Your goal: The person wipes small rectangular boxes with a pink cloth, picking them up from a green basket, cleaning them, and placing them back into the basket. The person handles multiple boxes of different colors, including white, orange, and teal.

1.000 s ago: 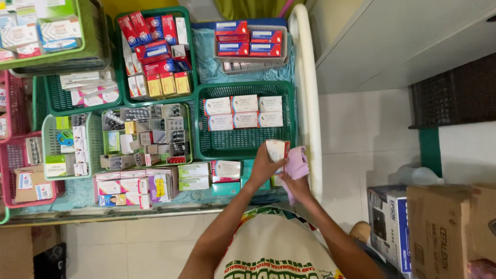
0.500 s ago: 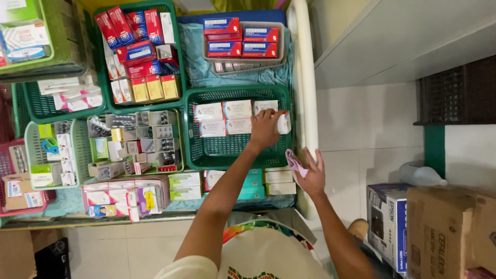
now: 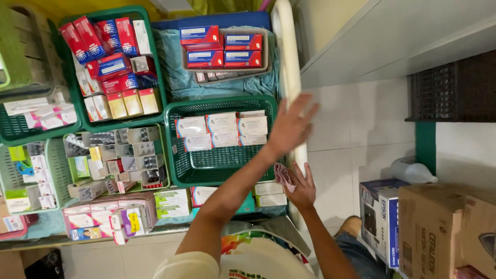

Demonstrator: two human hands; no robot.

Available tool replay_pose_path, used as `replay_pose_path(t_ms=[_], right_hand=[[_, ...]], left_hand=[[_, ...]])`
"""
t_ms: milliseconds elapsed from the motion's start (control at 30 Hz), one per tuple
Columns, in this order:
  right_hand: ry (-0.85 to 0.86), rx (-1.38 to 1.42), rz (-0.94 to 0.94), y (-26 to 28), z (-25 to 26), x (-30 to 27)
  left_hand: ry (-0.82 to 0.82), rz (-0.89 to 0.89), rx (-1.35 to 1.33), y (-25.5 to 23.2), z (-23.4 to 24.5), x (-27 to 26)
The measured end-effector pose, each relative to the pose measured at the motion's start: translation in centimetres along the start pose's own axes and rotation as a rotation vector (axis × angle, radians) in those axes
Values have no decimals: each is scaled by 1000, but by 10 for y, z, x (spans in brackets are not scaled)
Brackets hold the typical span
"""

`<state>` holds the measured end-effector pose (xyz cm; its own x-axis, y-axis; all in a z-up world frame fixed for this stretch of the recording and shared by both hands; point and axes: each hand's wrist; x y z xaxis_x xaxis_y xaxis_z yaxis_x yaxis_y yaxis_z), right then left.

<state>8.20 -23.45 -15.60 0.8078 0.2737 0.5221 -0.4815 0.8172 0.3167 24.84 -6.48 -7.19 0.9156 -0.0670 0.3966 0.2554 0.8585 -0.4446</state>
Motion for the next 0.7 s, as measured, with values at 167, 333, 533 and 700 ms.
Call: replay_pose_path(t_ms=[167, 333, 533, 700], right_hand=[[-28, 127, 102, 11, 13, 36], [32, 83, 337, -5, 13, 26], [19, 64, 266, 3, 22, 42], [28, 50, 80, -21, -8, -18]], left_hand=[[-313, -212, -109, -27, -48, -5], [-109, -401, -116, 18, -162, -58], [182, -314, -46, -23, -108, -38], [-15, -87, -313, -50, -56, -86]])
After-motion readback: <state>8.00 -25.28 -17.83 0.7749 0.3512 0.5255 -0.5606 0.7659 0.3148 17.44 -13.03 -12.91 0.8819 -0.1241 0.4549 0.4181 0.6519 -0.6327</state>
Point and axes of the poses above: each hand's wrist, its own x-axis towards the middle knuckle, its own z-axis out of the back of the hand, y = z × x, and after that the axes turned 7 degrees about -y, right-handed
